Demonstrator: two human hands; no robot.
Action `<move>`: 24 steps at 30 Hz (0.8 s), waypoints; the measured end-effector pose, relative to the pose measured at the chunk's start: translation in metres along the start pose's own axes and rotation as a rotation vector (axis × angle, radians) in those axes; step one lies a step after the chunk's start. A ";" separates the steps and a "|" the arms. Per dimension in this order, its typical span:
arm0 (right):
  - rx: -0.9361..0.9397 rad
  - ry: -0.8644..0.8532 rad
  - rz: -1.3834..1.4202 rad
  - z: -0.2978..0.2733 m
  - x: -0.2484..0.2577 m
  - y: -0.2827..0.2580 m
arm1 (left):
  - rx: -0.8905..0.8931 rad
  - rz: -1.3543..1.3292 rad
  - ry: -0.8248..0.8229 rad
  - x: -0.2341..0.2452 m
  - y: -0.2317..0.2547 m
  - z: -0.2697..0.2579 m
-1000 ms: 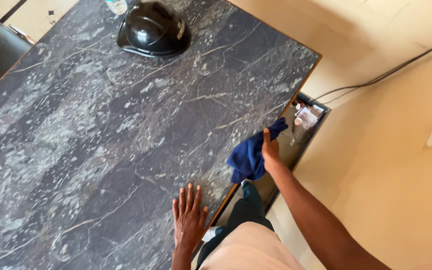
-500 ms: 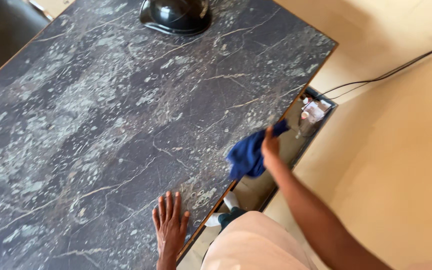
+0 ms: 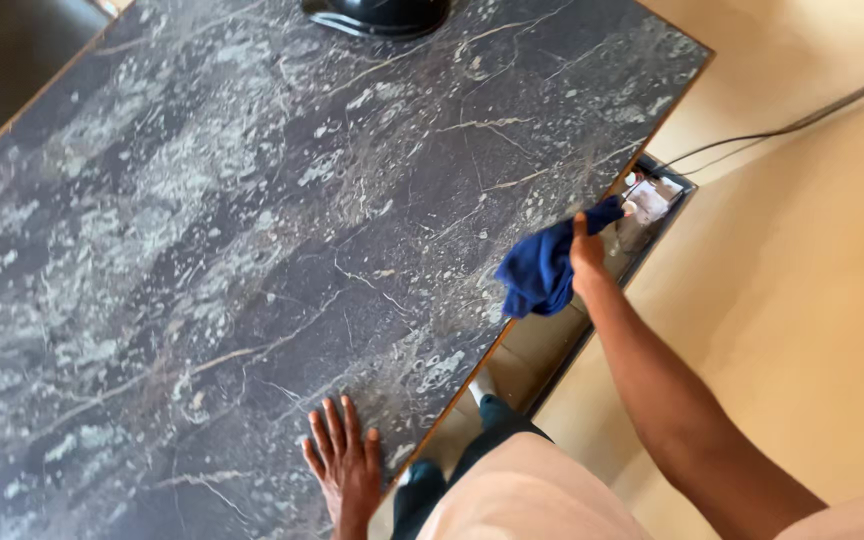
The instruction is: The person wipes a dark marble table surface with a blue cloth. They move a black helmet and a water bottle aside to reach the edges, then wipe the entire surface systematically. The person refolds the cloth during the process and continues wiping until the table is covered.
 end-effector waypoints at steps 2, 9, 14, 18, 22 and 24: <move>-0.033 0.043 -0.038 -0.027 -0.003 0.015 | -0.039 0.002 -0.008 0.001 0.003 0.004; -0.048 0.050 -0.047 -0.138 -0.028 0.068 | -0.314 -0.050 -0.047 0.012 0.000 0.004; -0.071 0.103 -0.277 -0.258 -0.046 0.102 | -0.523 -0.070 -0.265 0.028 -0.030 -0.003; -0.106 0.079 -0.213 -0.374 -0.066 0.139 | -0.694 0.017 -0.223 0.042 -0.081 -0.034; -0.053 0.057 -0.154 -0.434 -0.095 0.134 | -0.676 0.016 -0.161 0.062 -0.124 -0.048; -0.048 0.029 -0.145 -0.469 -0.100 0.146 | -0.660 0.012 -0.157 0.065 -0.143 -0.059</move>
Point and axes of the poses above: each hand's wrist, its own z-axis towards the middle knuckle, its own x-axis out of the back of the hand, y = z × x, the point moved 9 cm from there along z, towards the middle knuckle, and after that the axes turned 9 degrees about x, right-handed, at the moved point
